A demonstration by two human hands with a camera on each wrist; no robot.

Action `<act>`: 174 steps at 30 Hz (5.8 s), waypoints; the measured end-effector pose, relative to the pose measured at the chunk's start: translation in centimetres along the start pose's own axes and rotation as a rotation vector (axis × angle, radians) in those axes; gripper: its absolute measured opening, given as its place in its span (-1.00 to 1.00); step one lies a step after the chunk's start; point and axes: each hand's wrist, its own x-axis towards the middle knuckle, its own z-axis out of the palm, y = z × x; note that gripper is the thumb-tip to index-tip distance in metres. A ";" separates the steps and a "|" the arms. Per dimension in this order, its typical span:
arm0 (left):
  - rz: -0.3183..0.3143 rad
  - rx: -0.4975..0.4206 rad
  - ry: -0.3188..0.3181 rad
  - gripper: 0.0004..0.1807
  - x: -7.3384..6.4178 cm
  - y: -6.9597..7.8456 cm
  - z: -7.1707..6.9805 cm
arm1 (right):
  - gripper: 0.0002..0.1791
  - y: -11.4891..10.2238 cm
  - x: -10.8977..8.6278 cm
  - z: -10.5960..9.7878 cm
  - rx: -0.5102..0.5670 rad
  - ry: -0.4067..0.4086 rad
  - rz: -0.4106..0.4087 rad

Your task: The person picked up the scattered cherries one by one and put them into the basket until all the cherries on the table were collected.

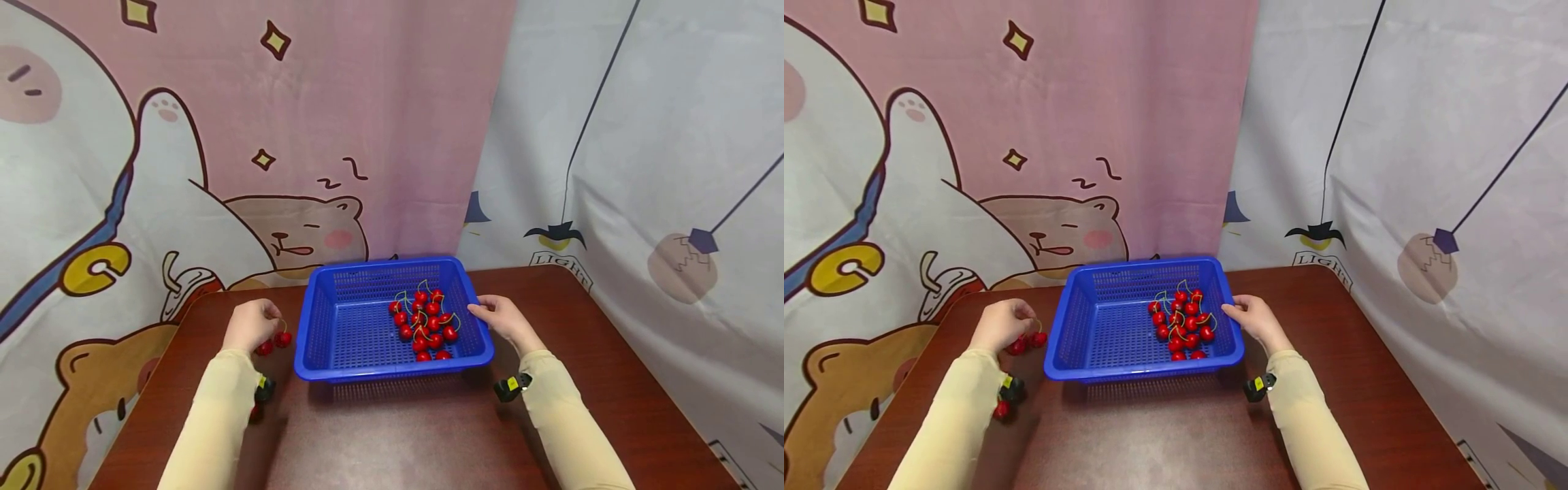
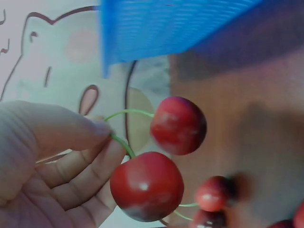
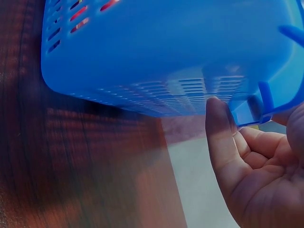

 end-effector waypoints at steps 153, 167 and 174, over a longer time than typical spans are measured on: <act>0.064 0.012 -0.026 -0.23 4.3 -1.3 -0.7 | -0.43 0.1 -0.2 0.2 -0.007 0.015 0.016; -0.008 0.105 -0.107 -0.35 4.1 -5.3 0.4 | -0.43 0.2 -0.3 0.3 -0.028 0.023 0.016; -0.044 0.143 -0.134 -0.44 4.0 -7.1 1.1 | -0.42 0.1 -0.3 0.2 -0.027 0.024 0.018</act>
